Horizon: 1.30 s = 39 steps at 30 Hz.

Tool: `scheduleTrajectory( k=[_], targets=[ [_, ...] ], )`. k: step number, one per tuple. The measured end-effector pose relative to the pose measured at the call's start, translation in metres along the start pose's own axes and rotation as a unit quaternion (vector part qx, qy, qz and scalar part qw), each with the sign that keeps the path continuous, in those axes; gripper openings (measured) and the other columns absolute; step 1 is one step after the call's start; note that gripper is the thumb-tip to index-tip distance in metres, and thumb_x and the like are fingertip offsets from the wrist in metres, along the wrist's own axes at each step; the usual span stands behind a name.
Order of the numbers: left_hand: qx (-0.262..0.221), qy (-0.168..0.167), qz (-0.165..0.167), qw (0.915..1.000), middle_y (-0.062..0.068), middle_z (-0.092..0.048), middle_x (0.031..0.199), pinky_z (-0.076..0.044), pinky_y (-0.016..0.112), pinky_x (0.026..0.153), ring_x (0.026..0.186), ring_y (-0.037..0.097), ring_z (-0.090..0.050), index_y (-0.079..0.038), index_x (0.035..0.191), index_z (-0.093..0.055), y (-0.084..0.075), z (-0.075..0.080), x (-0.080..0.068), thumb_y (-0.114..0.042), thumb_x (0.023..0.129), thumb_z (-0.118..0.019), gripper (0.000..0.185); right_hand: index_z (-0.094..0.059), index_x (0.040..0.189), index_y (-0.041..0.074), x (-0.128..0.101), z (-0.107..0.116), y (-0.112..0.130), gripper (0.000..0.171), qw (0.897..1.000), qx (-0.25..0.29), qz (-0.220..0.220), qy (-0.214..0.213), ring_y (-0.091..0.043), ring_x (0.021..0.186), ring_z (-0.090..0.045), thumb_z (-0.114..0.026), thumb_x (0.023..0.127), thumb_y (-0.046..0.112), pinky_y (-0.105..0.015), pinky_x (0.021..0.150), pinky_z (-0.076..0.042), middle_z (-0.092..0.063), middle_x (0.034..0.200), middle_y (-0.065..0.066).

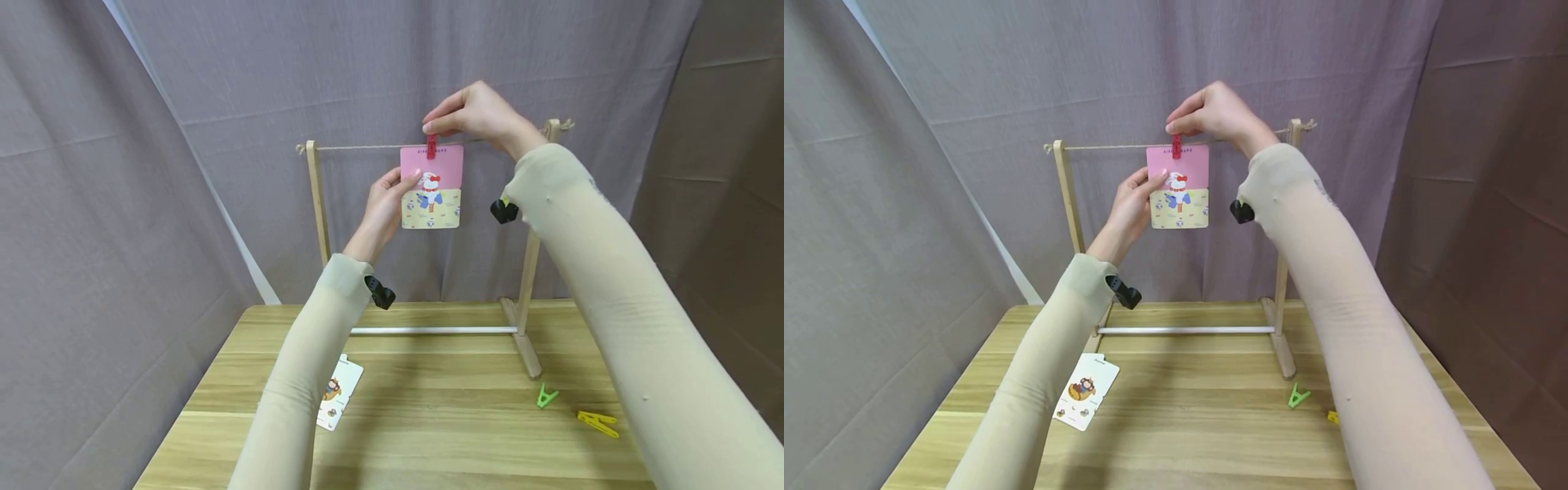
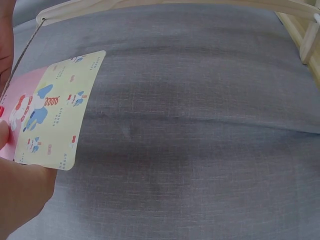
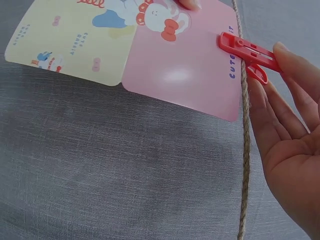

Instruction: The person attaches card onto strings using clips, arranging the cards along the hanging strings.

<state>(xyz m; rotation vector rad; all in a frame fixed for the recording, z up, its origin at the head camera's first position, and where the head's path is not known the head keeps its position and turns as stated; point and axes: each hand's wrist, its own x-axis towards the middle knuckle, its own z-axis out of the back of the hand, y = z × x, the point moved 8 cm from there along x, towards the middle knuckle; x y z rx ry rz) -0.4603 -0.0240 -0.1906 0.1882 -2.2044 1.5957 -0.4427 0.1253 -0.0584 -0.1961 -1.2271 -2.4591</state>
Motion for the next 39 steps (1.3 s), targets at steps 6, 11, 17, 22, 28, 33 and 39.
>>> scheduleTrajectory(
  k=[6, 11, 17, 22, 28, 33, 39],
  targets=[
    [0.009, 0.0, 0.001, 1.0, 0.006, -0.07, 0.098, -0.052, 0.03, 0.082, 0.089, 0.018, -0.066, -0.005, 0.118, -0.068, 0.002, 0.001, -0.001, -0.018, 0.098, -0.068, 0.024, -0.075, 0.116, 0.011, -0.001, -0.003, -0.004, 0.037, 1.0, 0.02, 0.003, -0.002, -0.012, 0.107, -0.066, -0.082, 0.086, 0.032, -0.035, 0.103, -0.046, -0.074, 0.108, 0.006],
    [0.005, 0.0, 0.003, 1.0, 0.006, -0.07, 0.098, -0.052, 0.03, 0.081, 0.088, 0.017, -0.066, -0.005, 0.116, -0.069, 0.003, 0.002, 0.0, -0.017, 0.098, -0.068, 0.022, -0.075, 0.117, 0.012, -0.001, -0.004, -0.005, 0.038, 1.0, 0.019, 0.005, -0.005, -0.014, 0.108, -0.065, -0.082, 0.087, 0.033, -0.034, 0.103, -0.046, -0.074, 0.108, 0.006],
    [0.001, -0.001, 0.0, 1.0, 0.006, -0.069, 0.096, -0.052, 0.03, 0.079, 0.087, 0.017, -0.065, -0.004, 0.115, -0.068, 0.004, 0.002, 0.001, -0.016, 0.098, -0.069, 0.021, -0.074, 0.12, 0.013, -0.001, -0.003, -0.006, 0.039, 1.0, 0.018, 0.005, -0.008, -0.014, 0.109, -0.065, -0.081, 0.087, 0.034, -0.035, 0.103, -0.046, -0.073, 0.109, 0.005],
    [-0.001, 0.002, 0.001, 1.0, 0.006, -0.069, 0.097, -0.052, 0.03, 0.08, 0.088, 0.018, -0.065, -0.004, 0.115, -0.069, 0.005, 0.002, 0.001, -0.017, 0.098, -0.068, 0.021, -0.074, 0.12, 0.013, 0.0, -0.002, -0.006, 0.04, 1.0, 0.025, 0.005, -0.012, -0.015, 0.11, -0.065, -0.081, 0.087, 0.035, -0.035, 0.103, -0.047, -0.073, 0.11, 0.004],
    [-0.009, 0.005, 0.011, 0.9999, 0.008, -0.07, 0.101, -0.054, 0.031, 0.082, 0.092, 0.019, -0.066, -0.004, 0.112, -0.069, 0.01, 0.006, -0.002, -0.015, 0.098, -0.068, 0.018, -0.072, 0.124, 0.014, 0.0, 0.001, -0.005, 0.042, 0.999, 0.025, 0.009, -0.017, -0.018, 0.117, -0.063, -0.079, 0.089, 0.035, -0.035, 0.105, -0.045, -0.072, 0.115, 0.005],
    [-0.008, -0.001, 0.016, 0.9998, 0.009, -0.069, 0.106, -0.053, 0.031, 0.087, 0.096, 0.018, -0.066, -0.003, 0.11, -0.069, 0.013, 0.013, -0.004, -0.013, 0.097, -0.068, 0.016, -0.071, 0.125, 0.014, -0.002, 0.006, -0.005, 0.041, 0.999, 0.029, 0.009, -0.026, -0.019, 0.12, -0.06, -0.077, 0.09, 0.034, -0.038, 0.106, -0.044, -0.071, 0.116, 0.005],
    [0.002, 0.01, 0.018, 0.9998, 0.011, -0.068, 0.112, -0.052, 0.033, 0.094, 0.101, 0.02, -0.065, 0.001, 0.119, -0.067, 0.014, 0.021, -0.007, -0.012, 0.098, -0.068, 0.025, -0.072, 0.125, 0.012, -0.006, 0.015, -0.004, 0.04, 0.999, 0.029, 0.015, -0.038, -0.019, 0.115, -0.06, -0.077, 0.091, 0.032, -0.038, 0.107, -0.043, -0.069, 0.119, 0.002]
  ],
)
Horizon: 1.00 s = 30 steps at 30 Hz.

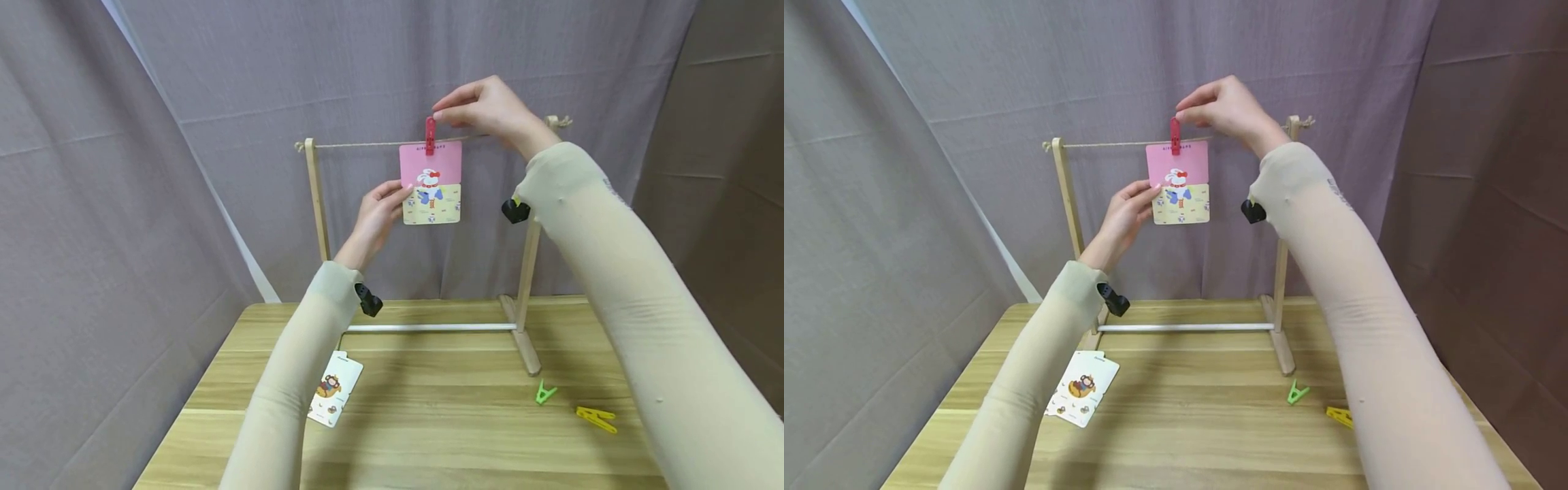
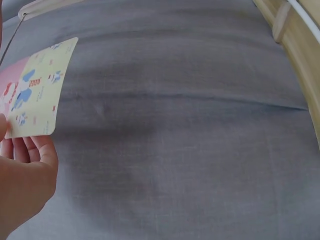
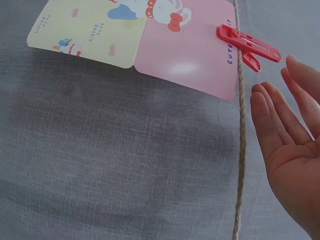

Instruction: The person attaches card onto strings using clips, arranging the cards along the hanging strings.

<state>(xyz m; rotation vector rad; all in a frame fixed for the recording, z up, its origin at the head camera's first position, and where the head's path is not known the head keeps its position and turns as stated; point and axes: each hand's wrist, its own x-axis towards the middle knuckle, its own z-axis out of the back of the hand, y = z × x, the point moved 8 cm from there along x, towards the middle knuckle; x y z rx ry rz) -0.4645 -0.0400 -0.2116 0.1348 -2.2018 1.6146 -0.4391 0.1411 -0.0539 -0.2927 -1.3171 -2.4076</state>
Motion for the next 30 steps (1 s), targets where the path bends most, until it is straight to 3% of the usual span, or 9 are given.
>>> scheduleTrajectory(
  k=[5, 11, 15, 22, 30],
  targets=[
    [0.012, -0.007, 0.003, 0.9999, 0.01, -0.068, 0.108, -0.053, 0.03, 0.088, 0.093, 0.018, -0.064, 0.001, 0.117, -0.067, 0.002, 0.008, -0.002, -0.011, 0.097, -0.069, 0.023, -0.071, 0.124, 0.01, -0.002, 0.006, -0.001, 0.04, 1.0, 0.001, 0.01, -0.009, -0.016, 0.108, -0.061, -0.077, 0.09, 0.031, -0.037, 0.105, -0.044, -0.069, 0.115, 0.002],
    [0.012, -0.014, 0.009, 0.9998, 0.007, -0.068, 0.096, -0.053, 0.026, 0.079, 0.084, 0.016, -0.062, -0.001, 0.11, -0.069, 0.002, 0.015, -0.006, -0.009, 0.097, -0.068, 0.016, -0.071, 0.127, 0.013, -0.01, 0.017, -0.01, 0.042, 1.0, -0.015, 0.002, -0.013, -0.016, 0.112, -0.058, -0.076, 0.091, 0.035, -0.037, 0.106, -0.042, -0.067, 0.121, 0.002],
    [0.011, -0.012, 0.005, 0.9999, 0.006, -0.068, 0.096, -0.053, 0.03, 0.082, 0.084, 0.017, -0.062, -0.001, 0.108, -0.07, -0.003, 0.018, -0.007, -0.007, 0.096, -0.069, 0.014, -0.071, 0.127, 0.015, -0.017, 0.03, -0.011, 0.042, 0.999, -0.027, 0.001, -0.021, -0.014, 0.112, -0.056, -0.075, 0.092, 0.037, -0.036, 0.105, -0.041, -0.066, 0.123, 0.004],
    [0.039, -0.018, 0.009, 0.999, 0.022, -0.065, 0.117, -0.047, 0.046, 0.1, 0.088, 0.019, -0.062, 0.009, 0.123, -0.062, -0.009, 0.033, -0.013, -0.009, 0.096, -0.069, 0.033, -0.074, 0.121, 0.017, -0.028, 0.048, -0.015, 0.037, 0.999, -0.028, 0.004, -0.036, -0.009, 0.103, -0.058, -0.078, 0.09, 0.035, -0.026, 0.094, -0.041, -0.07, 0.109, 0.009],
    [0.048, -0.017, 0.009, 0.9987, 0.008, -0.067, 0.097, -0.051, 0.038, 0.091, 0.081, 0.016, -0.061, 0.012, 0.126, -0.059, -0.017, 0.045, -0.019, -0.007, 0.096, -0.068, 0.036, -0.08, 0.106, 0.018, -0.038, 0.079, -0.023, 0.02, 0.996, 0.005, 0.021, -0.092, -0.006, 0.095, -0.054, -0.08, 0.088, 0.027, -0.016, 0.081, -0.038, -0.07, 0.093, 0.017]
  ],
)
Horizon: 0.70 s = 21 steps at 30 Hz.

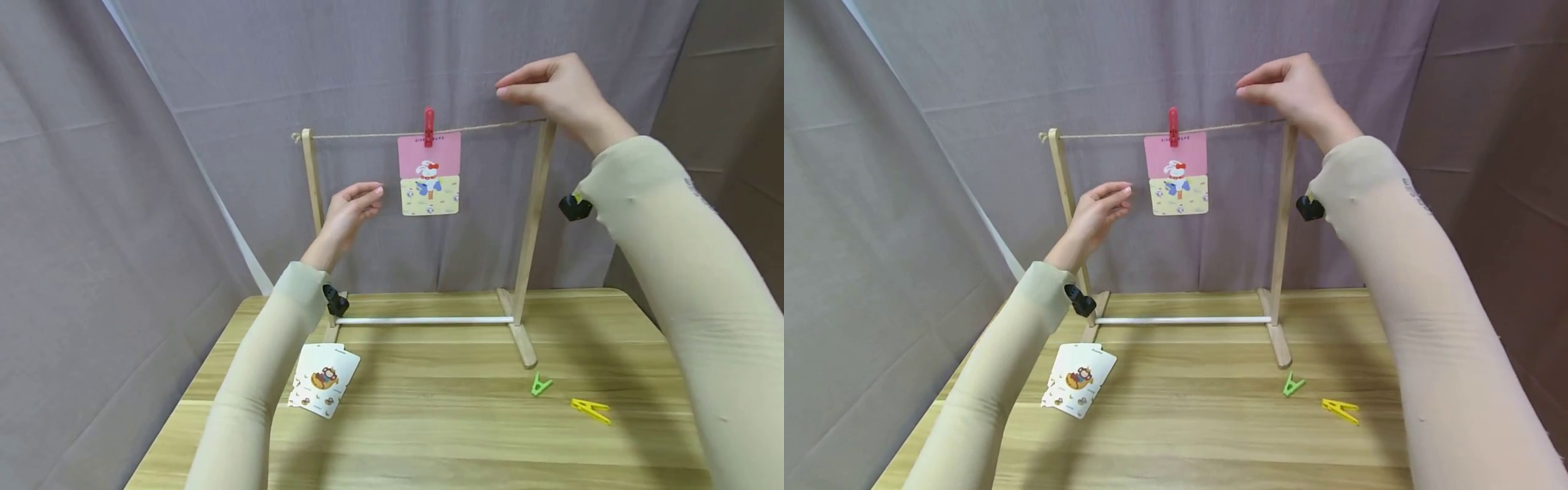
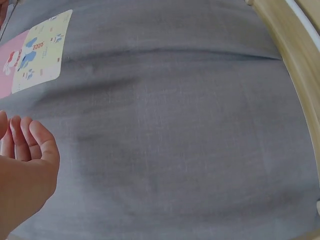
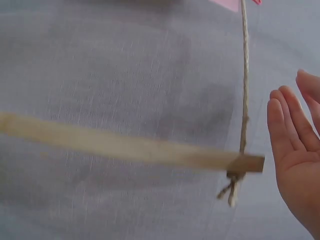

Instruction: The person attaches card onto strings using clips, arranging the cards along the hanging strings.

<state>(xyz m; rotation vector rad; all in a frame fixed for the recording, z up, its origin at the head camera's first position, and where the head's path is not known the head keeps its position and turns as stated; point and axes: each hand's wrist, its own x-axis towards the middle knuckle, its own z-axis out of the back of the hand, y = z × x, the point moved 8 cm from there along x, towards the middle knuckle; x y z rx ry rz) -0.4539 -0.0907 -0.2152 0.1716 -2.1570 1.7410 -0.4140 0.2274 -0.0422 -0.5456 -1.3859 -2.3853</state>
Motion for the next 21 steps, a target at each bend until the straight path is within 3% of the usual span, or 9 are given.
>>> scheduleTrajectory(
  k=[7, 11, 15, 18, 21],
  targets=[
    [0.017, 0.001, 0.003, 0.9999, 0.009, -0.066, 0.094, -0.054, 0.026, 0.077, 0.081, 0.017, -0.061, -0.001, 0.109, -0.07, -0.01, 0.014, -0.005, -0.01, 0.096, -0.07, 0.016, -0.082, 0.102, 0.018, -0.004, 0.021, -0.007, 0.015, 0.999, 0.028, 0.005, -0.023, -0.002, 0.088, -0.058, -0.08, 0.088, 0.023, -0.014, 0.068, -0.041, -0.072, 0.088, 0.018],
    [0.023, 0.006, 0.005, 0.9997, 0.004, -0.066, 0.087, -0.054, 0.024, 0.073, 0.078, 0.016, -0.061, -0.003, 0.106, -0.071, -0.017, 0.023, -0.01, -0.009, 0.095, -0.07, 0.013, -0.082, 0.1, 0.018, -0.008, 0.029, -0.013, 0.013, 0.998, 0.05, 0.0, -0.023, 0.0, 0.082, -0.064, -0.081, 0.088, 0.022, -0.012, 0.07, -0.043, -0.073, 0.086, 0.018],
    [0.036, 0.011, -0.004, 0.9993, 0.001, -0.066, 0.082, -0.053, 0.021, 0.07, 0.075, 0.014, -0.06, -0.003, 0.104, -0.07, -0.029, 0.033, -0.017, -0.007, 0.096, -0.069, 0.009, -0.08, 0.106, 0.018, -0.016, 0.041, -0.02, 0.017, 0.999, 0.033, -0.004, -0.034, 0.0, 0.085, -0.063, -0.078, 0.09, 0.025, -0.012, 0.086, -0.039, -0.07, 0.092, 0.02],
    [0.047, 0.009, -0.011, 0.9988, 0.0, -0.066, 0.081, -0.053, 0.021, 0.07, 0.075, 0.013, -0.06, -0.006, 0.101, -0.071, -0.04, 0.041, -0.022, -0.007, 0.096, -0.069, 0.006, -0.078, 0.112, 0.02, -0.023, 0.053, -0.027, 0.021, 0.999, 0.004, -0.013, -0.042, 0.002, 0.089, -0.06, -0.075, 0.093, 0.029, -0.022, 0.109, -0.029, -0.067, 0.095, 0.022],
    [0.055, 0.003, -0.013, 0.9984, 0.0, -0.067, 0.081, -0.053, 0.022, 0.07, 0.075, 0.013, -0.061, -0.007, 0.1, -0.072, -0.05, 0.049, -0.027, -0.008, 0.095, -0.07, 0.005, -0.077, 0.114, 0.022, -0.03, 0.064, -0.034, 0.023, 0.999, -0.008, -0.026, -0.047, 0.004, 0.09, -0.059, -0.074, 0.093, 0.03, -0.029, 0.116, -0.021, -0.066, 0.096, 0.024]
  ],
)
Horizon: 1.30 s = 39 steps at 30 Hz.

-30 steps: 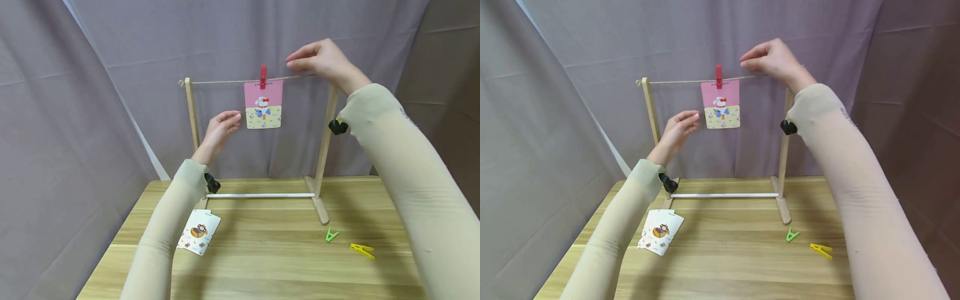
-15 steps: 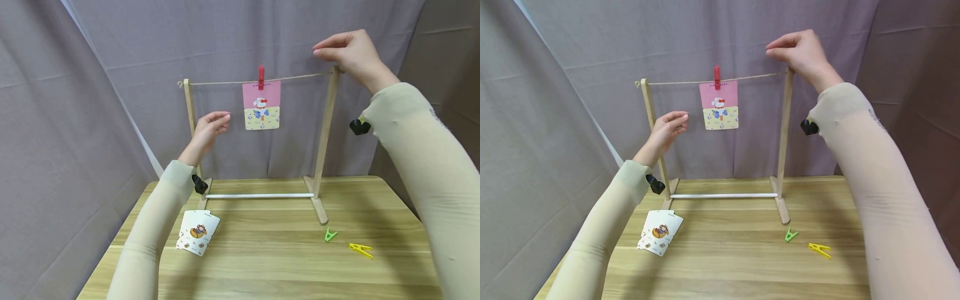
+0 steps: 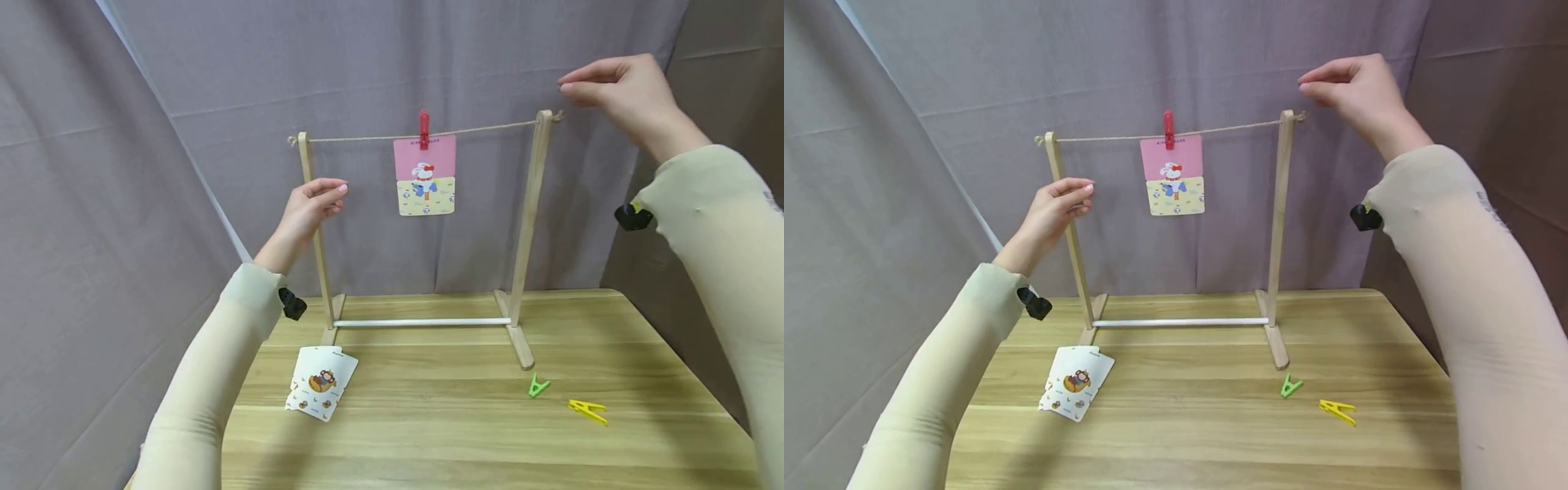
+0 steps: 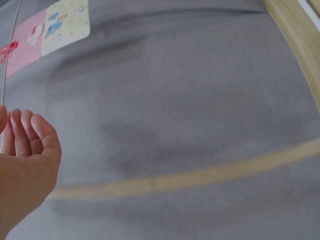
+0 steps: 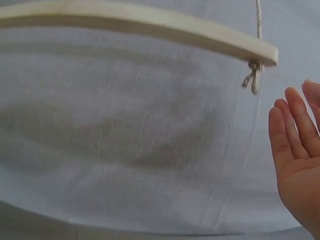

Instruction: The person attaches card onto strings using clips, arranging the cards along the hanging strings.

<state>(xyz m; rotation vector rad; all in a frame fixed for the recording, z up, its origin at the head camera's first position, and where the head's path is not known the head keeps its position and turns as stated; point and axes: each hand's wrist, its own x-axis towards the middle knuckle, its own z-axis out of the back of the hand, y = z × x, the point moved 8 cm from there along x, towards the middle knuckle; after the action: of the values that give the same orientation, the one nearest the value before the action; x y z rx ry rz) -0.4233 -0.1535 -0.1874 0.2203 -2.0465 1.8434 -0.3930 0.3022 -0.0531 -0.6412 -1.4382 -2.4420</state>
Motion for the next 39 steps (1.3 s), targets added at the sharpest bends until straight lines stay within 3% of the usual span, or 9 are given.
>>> scheduleTrajectory(
  k=[6, 13, 16, 23, 25, 28, 32, 35, 39],
  targets=[
    [0.001, -0.011, -0.012, 0.9999, -0.001, -0.067, 0.078, -0.053, 0.022, 0.069, 0.072, 0.012, -0.06, -0.009, 0.097, -0.073, -0.012, 0.018, -0.005, -0.006, 0.095, -0.07, 0.005, -0.076, 0.119, 0.021, -0.011, 0.022, -0.008, 0.027, 1.0, -0.025, -0.009, -0.009, 0.004, 0.092, -0.058, -0.073, 0.094, 0.03, -0.026, 0.107, -0.025, -0.065, 0.095, 0.026],
    [-0.001, -0.026, -0.013, 0.9996, 0.001, -0.068, 0.081, -0.053, 0.022, 0.07, 0.073, 0.012, -0.061, 0.0, 0.103, -0.071, -0.021, 0.036, -0.016, -0.004, 0.094, -0.069, 0.01, -0.074, 0.122, 0.025, -0.023, 0.038, -0.011, 0.029, 0.998, -0.062, -0.021, -0.01, 0.01, 0.089, -0.058, -0.072, 0.095, 0.034, -0.026, 0.115, -0.019, -0.068, 0.093, 0.029],
    [-0.01, -0.028, -0.019, 0.9994, 0.002, -0.069, 0.081, -0.054, 0.022, 0.069, 0.073, 0.012, -0.061, 0.0, 0.101, -0.072, -0.025, 0.043, -0.021, -0.002, 0.094, -0.069, 0.008, -0.075, 0.122, 0.025, -0.029, 0.046, -0.016, 0.029, 0.997, -0.069, -0.029, -0.011, 0.01, 0.089, -0.057, -0.072, 0.094, 0.035, -0.023, 0.111, -0.021, -0.068, 0.091, 0.031],
    [-0.013, -0.035, -0.021, 0.9991, 0.002, -0.069, 0.086, -0.054, 0.023, 0.073, 0.076, 0.012, -0.062, -0.007, 0.098, -0.074, -0.021, 0.065, -0.038, -0.005, 0.094, -0.07, 0.006, -0.076, 0.12, 0.022, -0.043, 0.05, -0.041, 0.03, 0.997, -0.068, -0.027, -0.001, 0.008, 0.092, -0.056, -0.075, 0.092, 0.033, -0.007, 0.074, -0.031, -0.07, 0.09, 0.031],
    [-0.008, -0.039, -0.015, 0.9991, 0.001, -0.069, 0.088, -0.054, 0.023, 0.074, 0.077, 0.012, -0.062, -0.008, 0.098, -0.074, -0.016, 0.072, -0.045, -0.006, 0.095, -0.07, 0.006, -0.075, 0.12, 0.023, -0.048, 0.048, -0.051, 0.031, 0.997, -0.075, -0.033, 0.005, 0.009, 0.092, -0.055, -0.075, 0.092, 0.035, -0.008, 0.072, -0.033, -0.069, 0.09, 0.032],
    [-0.005, -0.042, -0.009, 0.9991, 0.001, -0.069, 0.087, -0.054, 0.022, 0.073, 0.075, 0.012, -0.063, -0.01, 0.096, -0.074, -0.009, 0.08, -0.054, -0.005, 0.096, -0.068, 0.008, -0.074, 0.123, 0.026, -0.055, 0.047, -0.065, 0.034, 0.995, -0.093, -0.045, 0.009, 0.01, 0.095, -0.053, -0.074, 0.092, 0.04, -0.012, 0.084, -0.033, -0.067, 0.091, 0.034],
    [-0.005, -0.044, -0.017, 0.9989, 0.001, -0.07, 0.085, -0.054, 0.022, 0.073, 0.074, 0.011, -0.063, -0.013, 0.094, -0.075, -0.004, 0.088, -0.064, -0.003, 0.096, -0.067, 0.013, -0.072, 0.126, 0.027, -0.064, 0.043, -0.081, 0.038, 0.993, -0.102, -0.054, 0.009, 0.01, 0.097, -0.051, -0.072, 0.093, 0.044, -0.027, 0.106, -0.027, -0.065, 0.094, 0.036],
    [0.007, -0.044, -0.021, 0.9988, 0.0, -0.069, 0.087, -0.054, 0.021, 0.074, 0.076, 0.01, -0.063, -0.014, 0.095, -0.075, -0.002, 0.092, -0.071, -0.004, 0.097, -0.067, 0.013, -0.072, 0.127, 0.027, -0.07, 0.04, -0.09, 0.038, 0.994, -0.098, -0.056, 0.008, 0.011, 0.094, -0.053, -0.071, 0.093, 0.044, -0.03, 0.11, -0.024, -0.065, 0.094, 0.036],
    [0.023, -0.047, -0.013, 0.9985, -0.001, -0.068, 0.089, -0.054, 0.02, 0.074, 0.078, 0.01, -0.063, -0.014, 0.098, -0.075, 0.007, 0.097, -0.081, -0.007, 0.096, -0.068, 0.01, -0.072, 0.127, 0.027, -0.079, 0.036, -0.101, 0.037, 0.994, -0.092, -0.058, 0.007, 0.011, 0.095, -0.052, -0.071, 0.093, 0.043, -0.027, 0.105, -0.026, -0.065, 0.095, 0.036]
  ],
)
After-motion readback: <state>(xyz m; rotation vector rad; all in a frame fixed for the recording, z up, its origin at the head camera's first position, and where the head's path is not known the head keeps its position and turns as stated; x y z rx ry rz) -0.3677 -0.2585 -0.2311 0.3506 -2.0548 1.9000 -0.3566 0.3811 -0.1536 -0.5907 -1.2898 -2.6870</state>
